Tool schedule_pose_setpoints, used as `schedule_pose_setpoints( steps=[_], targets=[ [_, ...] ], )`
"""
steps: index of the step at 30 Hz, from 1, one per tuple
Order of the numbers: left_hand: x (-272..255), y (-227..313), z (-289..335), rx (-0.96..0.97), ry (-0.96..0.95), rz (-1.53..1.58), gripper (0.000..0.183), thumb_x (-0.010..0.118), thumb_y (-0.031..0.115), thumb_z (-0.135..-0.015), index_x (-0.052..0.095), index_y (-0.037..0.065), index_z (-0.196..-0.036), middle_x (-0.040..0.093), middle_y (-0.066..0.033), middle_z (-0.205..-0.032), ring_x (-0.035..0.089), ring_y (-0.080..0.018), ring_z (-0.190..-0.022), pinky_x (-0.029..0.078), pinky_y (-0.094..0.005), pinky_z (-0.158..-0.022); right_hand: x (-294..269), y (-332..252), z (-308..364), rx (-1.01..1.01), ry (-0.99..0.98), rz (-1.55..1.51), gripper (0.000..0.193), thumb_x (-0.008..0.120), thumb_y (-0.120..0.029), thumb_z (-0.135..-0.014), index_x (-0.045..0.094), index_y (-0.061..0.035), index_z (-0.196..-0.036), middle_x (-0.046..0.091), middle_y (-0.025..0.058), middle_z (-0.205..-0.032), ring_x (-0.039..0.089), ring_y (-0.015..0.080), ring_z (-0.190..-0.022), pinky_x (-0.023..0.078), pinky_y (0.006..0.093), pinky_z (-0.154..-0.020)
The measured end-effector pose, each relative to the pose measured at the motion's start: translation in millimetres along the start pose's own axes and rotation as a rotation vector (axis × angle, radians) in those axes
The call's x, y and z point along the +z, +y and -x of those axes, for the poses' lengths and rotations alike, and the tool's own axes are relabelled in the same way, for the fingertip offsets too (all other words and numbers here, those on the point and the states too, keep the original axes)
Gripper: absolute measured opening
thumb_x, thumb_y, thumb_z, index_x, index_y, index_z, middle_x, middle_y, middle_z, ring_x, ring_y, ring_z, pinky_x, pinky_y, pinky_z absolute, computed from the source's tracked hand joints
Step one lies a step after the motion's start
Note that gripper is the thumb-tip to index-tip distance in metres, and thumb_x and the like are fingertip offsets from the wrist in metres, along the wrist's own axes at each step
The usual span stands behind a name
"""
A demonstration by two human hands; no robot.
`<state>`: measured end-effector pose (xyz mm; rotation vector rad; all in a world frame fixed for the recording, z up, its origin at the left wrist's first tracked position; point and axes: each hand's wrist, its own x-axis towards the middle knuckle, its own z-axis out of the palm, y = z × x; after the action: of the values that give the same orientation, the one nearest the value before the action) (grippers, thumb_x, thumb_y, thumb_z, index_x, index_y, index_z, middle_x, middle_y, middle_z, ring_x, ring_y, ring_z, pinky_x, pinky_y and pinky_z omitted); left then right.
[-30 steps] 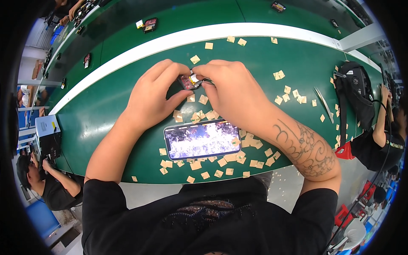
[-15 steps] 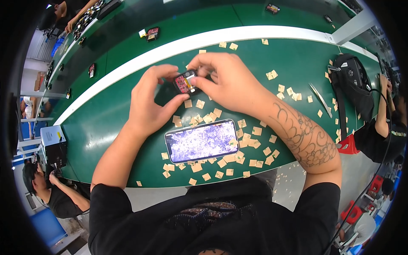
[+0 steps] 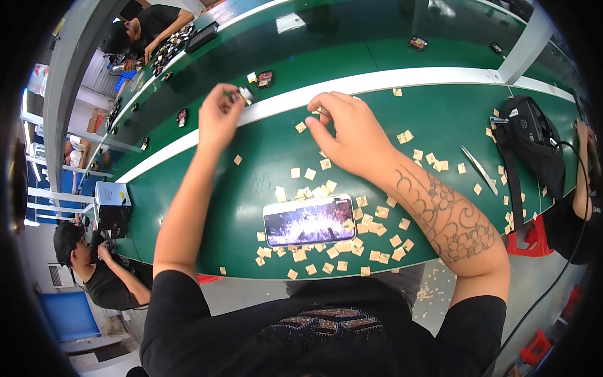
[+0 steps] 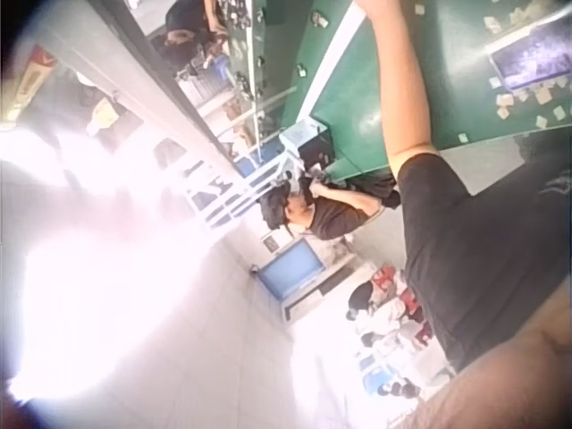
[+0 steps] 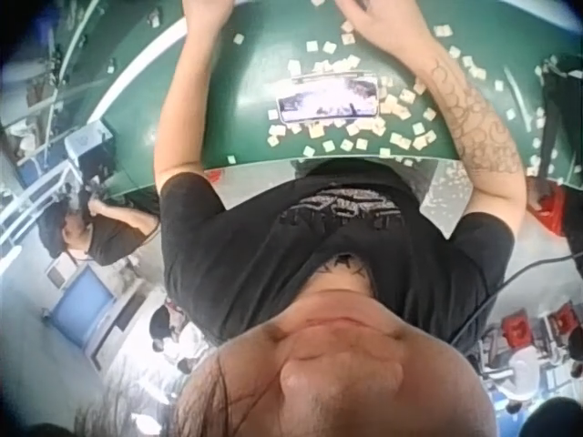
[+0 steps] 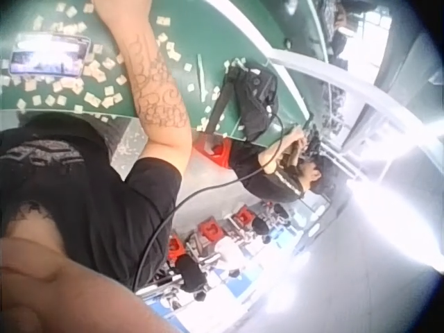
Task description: Assembling small electronic components at a factory workbench using hands and tweezers.
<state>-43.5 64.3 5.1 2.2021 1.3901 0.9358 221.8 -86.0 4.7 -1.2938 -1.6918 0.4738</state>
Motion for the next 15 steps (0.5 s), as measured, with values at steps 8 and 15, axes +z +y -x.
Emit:
schedule_pose_setpoints(
  steps=[8, 15],
  targets=[
    [6.6, -20.4, -62.8, 0.366, 0.170, -0.657, 0.046, 0.081, 0.030, -0.093, 0.068, 0.017, -0.135, 0.063, -0.0168, -0.133, 0.055, -0.0421, -0.128, 0.050, -0.0532, -0.106, 2.5, 22.4, -3.6, -0.119, 0.064, 0.008, 0.011, 0.060, -0.006, -0.104, 0.069, -0.0017, -0.109, 0.072, 0.0192, -0.100, 0.070, 0.0426, -0.092, 0.057, 0.0482, -0.083],
    [43.7, 11.7, -76.3, 0.417, -0.392, -0.277, 0.058, 0.080, 0.019, -0.094, 0.060, 0.014, -0.148, 0.066, -0.0163, -0.134, 0.060, -0.0362, -0.127, 0.049, -0.0449, -0.113, 4.2, 25.0, -4.5, -0.070, 0.052, -0.037, 0.015, 0.061, -0.005, -0.105, 0.070, -0.0028, -0.117, 0.073, 0.0129, -0.096, 0.066, 0.0228, -0.079, 0.054, 0.0343, -0.075]
  ],
)
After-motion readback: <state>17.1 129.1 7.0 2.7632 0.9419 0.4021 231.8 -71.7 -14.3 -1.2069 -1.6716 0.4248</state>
